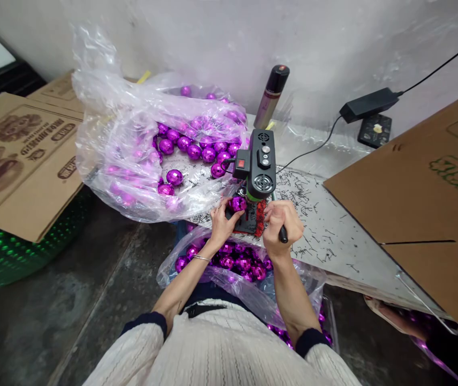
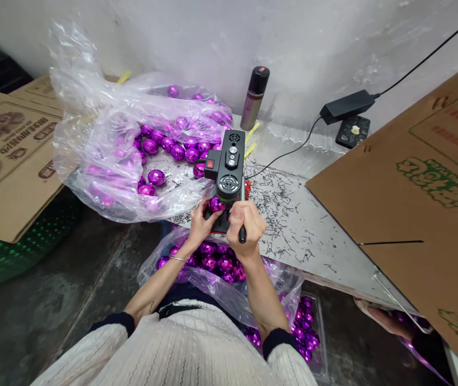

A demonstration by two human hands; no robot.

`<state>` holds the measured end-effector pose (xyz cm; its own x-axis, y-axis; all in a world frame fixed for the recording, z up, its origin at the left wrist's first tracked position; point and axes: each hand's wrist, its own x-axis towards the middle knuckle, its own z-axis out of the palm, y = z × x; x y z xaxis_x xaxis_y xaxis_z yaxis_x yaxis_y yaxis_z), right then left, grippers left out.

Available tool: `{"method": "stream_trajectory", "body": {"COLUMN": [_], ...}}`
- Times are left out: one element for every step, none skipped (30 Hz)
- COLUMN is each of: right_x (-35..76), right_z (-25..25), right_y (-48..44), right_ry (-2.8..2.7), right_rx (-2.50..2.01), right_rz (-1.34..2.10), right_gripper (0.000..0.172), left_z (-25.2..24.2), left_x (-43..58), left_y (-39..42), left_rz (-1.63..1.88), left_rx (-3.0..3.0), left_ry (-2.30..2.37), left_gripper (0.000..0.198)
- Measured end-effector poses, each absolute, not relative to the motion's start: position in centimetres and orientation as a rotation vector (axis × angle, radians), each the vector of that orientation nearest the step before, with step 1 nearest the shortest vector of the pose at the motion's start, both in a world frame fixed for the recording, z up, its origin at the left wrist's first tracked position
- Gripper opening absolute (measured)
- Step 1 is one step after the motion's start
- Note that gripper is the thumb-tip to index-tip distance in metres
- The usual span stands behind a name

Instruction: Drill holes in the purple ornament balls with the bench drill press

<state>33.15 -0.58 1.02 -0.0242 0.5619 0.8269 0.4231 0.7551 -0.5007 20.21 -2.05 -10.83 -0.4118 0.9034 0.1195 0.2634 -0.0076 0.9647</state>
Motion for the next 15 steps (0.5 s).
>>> {"method": "stream_trajectory", "body": {"right_x": [33.1,33.2,33.2,33.2,33.3,33.3,33.4,33.4,33.4,33.4,33.4,33.5,33.5,33.5,33.5], "right_z": [1.2,1.4,1.4,1.4,1.4,1.3,1.2,1.1,1.0,0.9,0.8,0.7,0.6,0.6,0.6], "right_y": [-0.6,-0.6,-0.6,-0.6,-0.6,-0.7,-0.7,-0.7,-0.7,-0.7,-0.7,-0.8,-0.8,-0.8,-0.9], "right_ry": [-1.646,-1.647,-1.65,-1.655,-1.659,-1.661,-1.662,-1.663,-1.663,-1.661,-1.659,-1.66,-1.663,-1.666,-1.672], "right_rx": [-0.808,-0.813,-0.811,-0.804,-0.793,-0.781,-0.772,-0.768,-0.766,-0.765,-0.767,-0.769,-0.77,-0.772,-0.775], "right_rz": [0.144,0.154,0.164,0.173,0.18,0.184,0.187,0.187,0.185,0.182,0.181,0.18,0.178,0.176,0.174], "right_gripper": [0.031,0.031,0.031,0.031,0.03,0.03,0.029,0.028,0.028,0.027,0.027,0.027,0.027,0.027,0.026], "left_z": [-10.8,-10.9,-11.0,-11.1,-11.3,-11.4,-11.5,-11.6,-11.7,-11.7,-11.7,-11.7,-11.8,-11.8,-11.9], "left_x": [20.2,20.2,20.2,20.1,20.0,20.0,19.9,19.8,19.8,19.7,19.7,19.8,19.8,19.8,19.9], "left_y": [-1.9,-1.8,-1.8,-1.7,-1.7,-1.7,-1.7,-1.8,-1.8,-1.9,-1.9,-1.9,-1.8,-1.8,-1.7], "left_rz": [1.432,1.415,1.401,1.394,1.39,1.388,1.382,1.373,1.362,1.352,1.344,1.343,1.347,1.354,1.36], "left_rx": [1.247,1.288,1.327,1.358,1.385,1.413,1.444,1.479,1.514,1.547,1.576,1.597,1.608,1.609,1.605], "left_ry": [1.716,1.732,1.742,1.739,1.732,1.724,1.716,1.708,1.701,1.696,1.69,1.68,1.666,1.648,1.627], "left_gripper": [0.049,0.051,0.054,0.057,0.06,0.061,0.061,0.06,0.06,0.059,0.059,0.06,0.061,0.062,0.063]}}
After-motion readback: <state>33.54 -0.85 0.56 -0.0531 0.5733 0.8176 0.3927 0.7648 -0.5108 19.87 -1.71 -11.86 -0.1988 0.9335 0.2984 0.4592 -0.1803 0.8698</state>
